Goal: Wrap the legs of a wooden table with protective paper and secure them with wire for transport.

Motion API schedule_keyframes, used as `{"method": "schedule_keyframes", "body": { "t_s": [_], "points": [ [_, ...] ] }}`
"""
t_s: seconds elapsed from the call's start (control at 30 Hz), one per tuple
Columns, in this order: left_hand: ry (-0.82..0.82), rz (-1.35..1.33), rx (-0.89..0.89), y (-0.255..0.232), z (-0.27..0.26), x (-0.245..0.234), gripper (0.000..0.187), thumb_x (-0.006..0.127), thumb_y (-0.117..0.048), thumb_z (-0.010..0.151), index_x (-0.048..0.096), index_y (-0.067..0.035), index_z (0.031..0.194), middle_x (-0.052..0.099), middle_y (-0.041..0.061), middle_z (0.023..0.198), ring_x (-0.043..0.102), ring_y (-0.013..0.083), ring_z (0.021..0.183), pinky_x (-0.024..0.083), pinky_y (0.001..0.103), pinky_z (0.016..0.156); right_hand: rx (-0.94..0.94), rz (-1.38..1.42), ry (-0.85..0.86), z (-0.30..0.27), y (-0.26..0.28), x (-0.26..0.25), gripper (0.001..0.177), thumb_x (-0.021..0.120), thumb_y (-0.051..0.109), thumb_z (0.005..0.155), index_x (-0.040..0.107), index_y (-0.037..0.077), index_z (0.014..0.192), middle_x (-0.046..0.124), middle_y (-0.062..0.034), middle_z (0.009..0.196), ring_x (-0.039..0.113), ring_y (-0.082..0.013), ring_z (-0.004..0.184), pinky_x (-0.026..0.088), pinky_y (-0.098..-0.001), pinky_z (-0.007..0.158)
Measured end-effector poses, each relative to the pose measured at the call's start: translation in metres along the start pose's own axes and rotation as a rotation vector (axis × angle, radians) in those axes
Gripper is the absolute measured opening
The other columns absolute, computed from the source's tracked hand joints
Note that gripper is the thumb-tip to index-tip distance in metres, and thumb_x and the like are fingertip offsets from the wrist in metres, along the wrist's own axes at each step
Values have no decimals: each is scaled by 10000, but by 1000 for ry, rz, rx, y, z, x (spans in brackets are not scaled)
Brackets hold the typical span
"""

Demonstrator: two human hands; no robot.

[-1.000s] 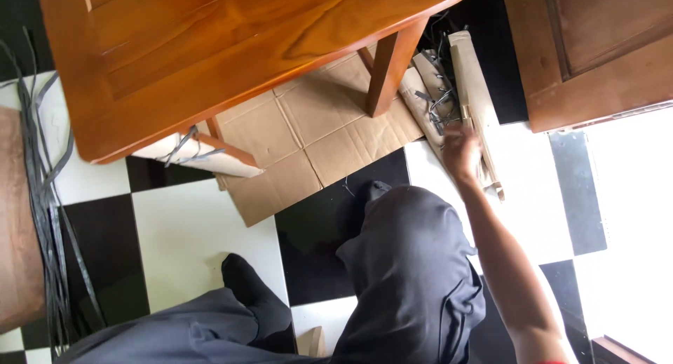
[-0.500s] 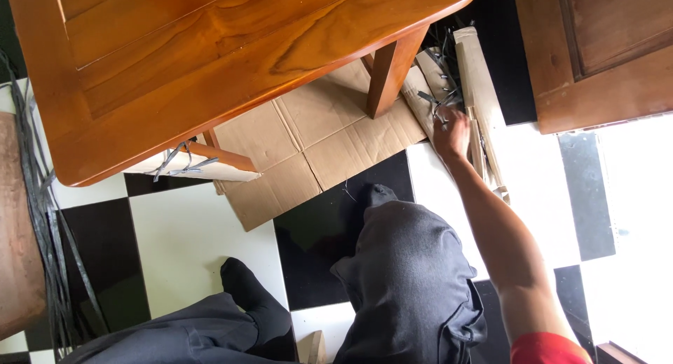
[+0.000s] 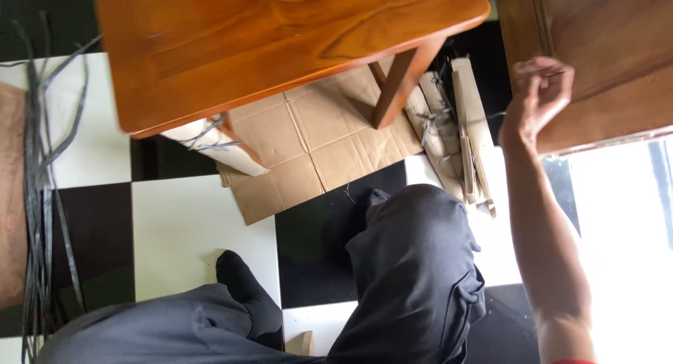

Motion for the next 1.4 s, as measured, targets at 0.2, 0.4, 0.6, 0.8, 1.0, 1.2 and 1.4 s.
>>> {"method": "schedule_keyframes", "body": {
  "t_s": [0.2, 0.4, 0.6, 0.8, 1.0, 1.2, 1.4],
  "points": [
    [-101, 24, 75, -30, -29, -15, 45, 660, -69, 1067, 691, -98, 1082, 622, -26, 890, 530, 47, 791, 458, 205, 758, -120, 55, 357, 9, 160, 78, 212, 429, -212, 1076, 476, -48, 1202, 580, -193, 1110, 598, -242, 853, 572, -354, 820],
    [-682, 54, 245, -145, -87, -108, 337, 586, -189, 975, 561, -69, 1288, 657, 41, 959, 623, 119, 783, 516, 259, 694, 0, -17, 1016, -59, 306, 183, 388, 588, -254, 799, 634, -15, 1102, 586, -117, 1167, 654, -196, 900, 599, -278, 757],
    [-1070, -51, 443, -156, -127, -171, 382, 603, -283, 1015, 659, -2, 1268, 688, 104, 967, 689, 168, 798, 532, 239, 631, 50, 95, 1306, -146, 345, 243, 191, 681, 6, 885, 597, 46, 1053, 759, -135, 893, 762, -283, 751, 629, -371, 596],
    [-1268, -134, 498, -116, -141, -202, 171, 701, -229, 991, 723, -61, 1016, 696, 65, 904, 653, 138, 778, 535, 231, 659, 7, -80, 1341, -185, 310, 249, 233, 670, 77, 921, 605, 113, 1142, 770, -112, 879, 767, -320, 776, 606, -448, 650],
    [-1417, -151, 510, -109, -166, -227, 123, 646, -234, 1022, 652, -112, 1016, 670, 15, 924, 630, 108, 787, 478, 209, 657, 23, -179, 1361, -199, 284, 254, 102, 613, 175, 1015, 679, 147, 942, 695, -40, 616, 707, -259, 594, 579, -375, 614],
    [-1357, 228, 441, -138, -189, -282, 126, 686, -170, 957, 679, -106, 1065, 706, 27, 953, 700, 107, 744, 540, 237, 635, -604, -1019, 1067, -226, 122, 259, 279, 670, 447, 943, 691, 176, 878, 659, -25, 761, 705, -220, 732, 581, -389, 669],
    [-1279, 886, -253, -116, -197, -395, 180, 639, -256, 879, 757, -309, 1004, 779, -30, 1036, 740, 312, 1005, 582, 458, 850, 60, -1147, 1330, -215, 1, 294, 246, 564, 359, 938, 718, 167, 933, 737, -100, 915, 766, -341, 908, 594, -475, 756]
  ]
}}
Point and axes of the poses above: each hand's wrist, its own z-axis towards the middle knuckle, its own x-axis out of the palm, y = z × x, the point moved 6 cm from there along z, towards the middle knuckle
